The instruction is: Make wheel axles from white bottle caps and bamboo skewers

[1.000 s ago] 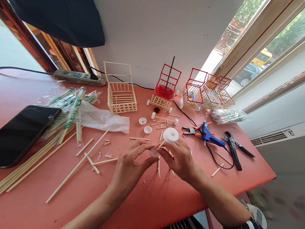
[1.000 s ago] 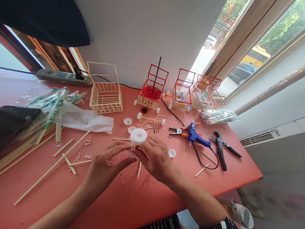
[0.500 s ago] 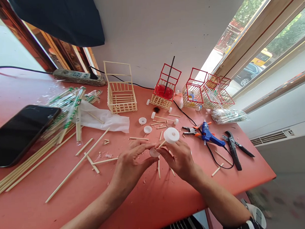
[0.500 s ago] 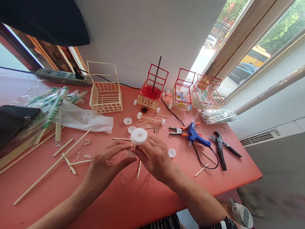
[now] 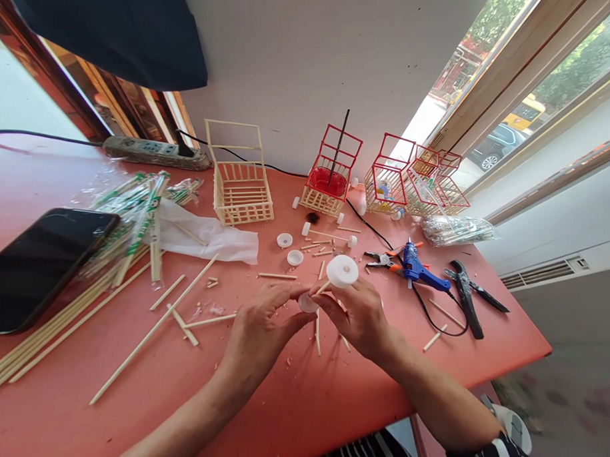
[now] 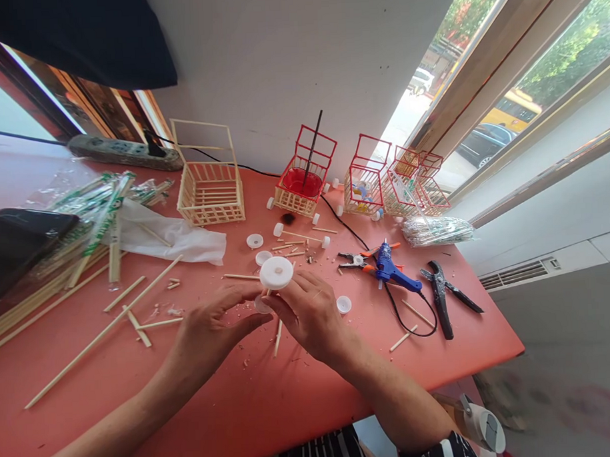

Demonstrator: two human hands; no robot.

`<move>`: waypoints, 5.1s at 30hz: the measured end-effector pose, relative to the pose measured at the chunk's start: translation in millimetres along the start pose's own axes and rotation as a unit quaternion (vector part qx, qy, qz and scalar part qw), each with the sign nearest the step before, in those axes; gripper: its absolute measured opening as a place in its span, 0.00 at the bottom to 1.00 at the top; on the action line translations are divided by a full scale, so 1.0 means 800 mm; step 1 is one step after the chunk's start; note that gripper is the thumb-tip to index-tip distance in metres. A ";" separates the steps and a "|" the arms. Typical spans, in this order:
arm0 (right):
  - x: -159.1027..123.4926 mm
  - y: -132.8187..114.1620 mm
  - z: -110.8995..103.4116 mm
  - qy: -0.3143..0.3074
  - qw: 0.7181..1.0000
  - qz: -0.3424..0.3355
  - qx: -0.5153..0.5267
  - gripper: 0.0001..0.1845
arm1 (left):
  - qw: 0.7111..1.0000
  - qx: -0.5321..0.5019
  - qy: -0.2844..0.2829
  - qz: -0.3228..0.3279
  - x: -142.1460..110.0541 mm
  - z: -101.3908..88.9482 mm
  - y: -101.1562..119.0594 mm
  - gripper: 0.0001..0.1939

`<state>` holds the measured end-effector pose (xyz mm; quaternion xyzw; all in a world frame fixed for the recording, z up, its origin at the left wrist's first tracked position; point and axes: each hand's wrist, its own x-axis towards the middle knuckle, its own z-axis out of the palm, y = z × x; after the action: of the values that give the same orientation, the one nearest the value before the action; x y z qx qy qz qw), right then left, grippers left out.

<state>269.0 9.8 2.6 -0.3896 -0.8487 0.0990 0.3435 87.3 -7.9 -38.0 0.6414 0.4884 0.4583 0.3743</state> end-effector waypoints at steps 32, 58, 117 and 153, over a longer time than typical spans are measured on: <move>0.001 -0.001 0.000 0.006 1.000 -0.008 -0.002 0.10 | 0.999 -0.002 -0.010 -0.048 -0.003 0.000 0.001 0.13; 0.000 0.000 0.000 0.004 1.000 -0.020 -0.002 0.09 | 0.998 -0.004 -0.003 -0.060 -0.003 0.000 0.004 0.11; 0.001 -0.005 -0.001 -0.005 1.000 0.006 0.010 0.11 | 0.997 0.016 -0.001 -0.079 -0.002 0.000 0.007 0.11; 0.002 -0.005 0.001 -0.002 1.000 0.009 0.025 0.09 | 0.997 -0.008 0.001 -0.075 -0.003 -0.001 0.009 0.11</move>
<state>265.7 8.3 4.5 -0.3881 -0.8435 0.1239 0.3502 88.6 -11.5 -32.0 0.5996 0.5316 0.4335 0.4123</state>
